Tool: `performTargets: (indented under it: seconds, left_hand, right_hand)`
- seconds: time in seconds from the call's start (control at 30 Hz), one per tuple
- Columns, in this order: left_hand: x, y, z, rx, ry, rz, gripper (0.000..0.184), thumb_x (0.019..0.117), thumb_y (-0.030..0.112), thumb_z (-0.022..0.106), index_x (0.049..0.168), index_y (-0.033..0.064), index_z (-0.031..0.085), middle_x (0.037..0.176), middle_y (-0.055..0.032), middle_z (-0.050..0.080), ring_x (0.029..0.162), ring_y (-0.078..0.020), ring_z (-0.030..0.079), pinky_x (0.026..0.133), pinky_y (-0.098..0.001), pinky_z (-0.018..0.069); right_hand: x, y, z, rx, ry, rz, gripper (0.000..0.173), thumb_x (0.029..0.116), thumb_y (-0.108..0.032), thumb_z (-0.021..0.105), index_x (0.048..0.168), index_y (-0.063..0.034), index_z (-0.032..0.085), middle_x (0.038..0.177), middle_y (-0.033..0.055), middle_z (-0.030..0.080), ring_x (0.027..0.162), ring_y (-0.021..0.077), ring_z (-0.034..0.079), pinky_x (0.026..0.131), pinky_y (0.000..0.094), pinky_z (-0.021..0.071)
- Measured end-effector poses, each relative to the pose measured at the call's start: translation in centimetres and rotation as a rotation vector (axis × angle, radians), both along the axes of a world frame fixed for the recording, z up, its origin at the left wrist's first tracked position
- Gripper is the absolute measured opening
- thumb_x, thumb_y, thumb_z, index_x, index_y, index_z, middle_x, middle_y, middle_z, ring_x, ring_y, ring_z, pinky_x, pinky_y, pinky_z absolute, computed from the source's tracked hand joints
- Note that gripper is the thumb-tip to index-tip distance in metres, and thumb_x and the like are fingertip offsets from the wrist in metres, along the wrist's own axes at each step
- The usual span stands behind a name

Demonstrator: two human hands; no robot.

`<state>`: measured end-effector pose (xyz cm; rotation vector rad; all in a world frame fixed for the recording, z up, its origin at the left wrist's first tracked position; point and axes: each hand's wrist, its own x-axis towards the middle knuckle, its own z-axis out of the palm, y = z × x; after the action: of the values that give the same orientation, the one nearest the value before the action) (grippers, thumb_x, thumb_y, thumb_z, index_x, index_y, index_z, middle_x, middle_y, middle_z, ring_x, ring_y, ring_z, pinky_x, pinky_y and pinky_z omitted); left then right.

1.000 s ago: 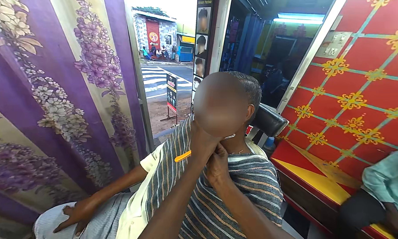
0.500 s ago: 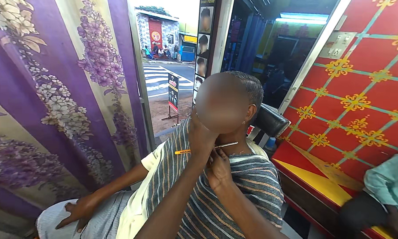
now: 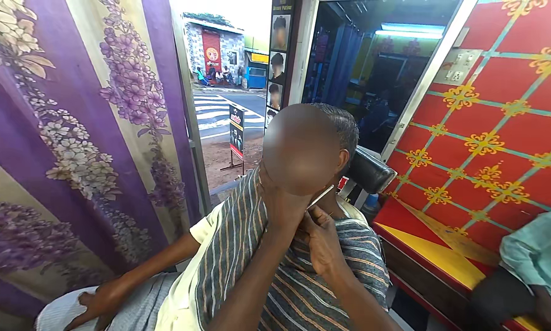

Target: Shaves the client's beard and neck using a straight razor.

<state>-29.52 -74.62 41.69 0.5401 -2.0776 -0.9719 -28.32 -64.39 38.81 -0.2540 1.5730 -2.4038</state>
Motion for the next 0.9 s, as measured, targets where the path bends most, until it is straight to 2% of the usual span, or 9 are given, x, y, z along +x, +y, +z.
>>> performTargets:
  seconds: [0.1,0.3,0.43,0.53,0.67,0.73,0.8,0.83,0.9]
  left_hand:
    - [-0.5,0.1,-0.2,-0.095,0.049,0.05,0.129,0.0639,0.071,0.084,0.163,0.0196,0.02,0.168,-0.0179,0.018,0.148,-0.0422,0.032,0.112,-0.0697,0.0286]
    - [-0.6,-0.2,-0.5,-0.11,0.099,0.082,0.121,0.0686,0.068,0.083,0.162,0.0181,0.024,0.166,-0.0154,0.026,0.147,-0.0386,0.035,0.114,-0.0674,0.0277]
    - [-0.6,-0.4,-0.3,-0.169,0.137,0.08,0.115,0.0714,0.067,0.082,0.161,0.0178,0.029,0.165,-0.0136,0.029,0.146,-0.037,0.037,0.114,-0.0674,0.0278]
    - [-0.8,-0.6,-0.3,-0.201,0.148,0.09,0.115,0.0704,0.069,0.08,0.161,0.0186,0.029,0.164,-0.0131,0.03,0.146,-0.0359,0.038,0.114,-0.0679,0.0275]
    - [0.3,-1.3,-0.1,-0.097,0.185,0.022,0.11,0.0726,0.061,0.084,0.159,0.0186,0.031,0.163,-0.0107,0.032,0.145,-0.0343,0.039,0.114,-0.0656,0.0301]
    - [2.1,-2.5,-0.4,0.086,0.344,-0.048,0.095,0.08,0.052,0.083,0.155,0.014,0.038,0.157,-0.0116,0.043,0.141,-0.0316,0.045,0.111,-0.0586,0.0408]
    - [4.1,-3.4,-1.8,0.175,0.509,-0.043,0.074,0.0905,0.047,0.074,0.146,0.0063,0.048,0.144,-0.0141,0.054,0.13,-0.0269,0.054,0.104,-0.0492,0.0492]
    - [4.9,-3.3,-2.9,0.185,0.539,-0.036,0.059,0.0953,0.042,0.069,0.137,0.0035,0.055,0.131,-0.0128,0.061,0.116,-0.0226,0.062,0.094,-0.0433,0.0545]
    - [6.0,-2.0,-4.7,0.196,0.474,-0.149,0.033,0.0984,0.031,0.064,0.115,0.0036,0.067,0.101,-0.0057,0.07,0.085,-0.0134,0.067,0.074,-0.0338,0.0582]
  right_hand:
    - [-0.2,0.1,0.4,0.003,0.006,0.034,0.015,0.103,0.0,0.056,0.109,0.0079,0.067,0.095,0.0194,0.071,0.082,0.0244,0.073,0.074,0.0375,0.0644]
    - [-0.9,0.4,0.4,-0.043,-0.177,0.061,0.012,0.1033,-0.003,0.057,0.103,0.0076,0.063,0.089,0.019,0.07,0.076,0.0246,0.072,0.072,0.0382,0.064]
    - [-1.0,0.4,0.1,-0.031,-0.102,0.066,0.013,0.1028,-0.001,0.057,0.106,0.0088,0.064,0.093,0.02,0.071,0.08,0.0254,0.073,0.075,0.0389,0.0646]
    - [-1.2,0.4,0.2,-0.044,-0.155,0.058,0.012,0.1023,-0.002,0.059,0.105,0.0087,0.064,0.092,0.0201,0.071,0.078,0.0256,0.073,0.074,0.0389,0.0645]
    - [-0.8,1.4,0.6,-0.052,-0.205,0.018,0.016,0.1041,-0.004,0.057,0.111,0.0081,0.063,0.098,0.0208,0.071,0.082,0.0276,0.073,0.076,0.0397,0.0641]
    - [-0.5,3.5,1.9,-0.025,-0.034,0.01,0.02,0.1054,-0.004,0.053,0.117,0.007,0.064,0.102,0.022,0.072,0.089,0.0293,0.074,0.081,0.0418,0.0633]
    - [-1.1,6.7,4.3,0.068,0.291,0.007,0.022,0.1048,-0.006,0.052,0.118,0.0025,0.067,0.101,0.018,0.073,0.091,0.0264,0.074,0.083,0.04,0.0632]
    - [-1.6,8.4,5.9,0.155,0.464,0.006,0.023,0.1039,-0.009,0.054,0.12,-0.0016,0.069,0.101,0.0145,0.074,0.09,0.0234,0.074,0.082,0.0374,0.063]
    - [-2.7,10.6,9.5,0.39,0.799,0.011,0.024,0.101,-0.012,0.059,0.12,-0.0084,0.073,0.097,0.0071,0.076,0.084,0.0179,0.073,0.075,0.0311,0.0631]
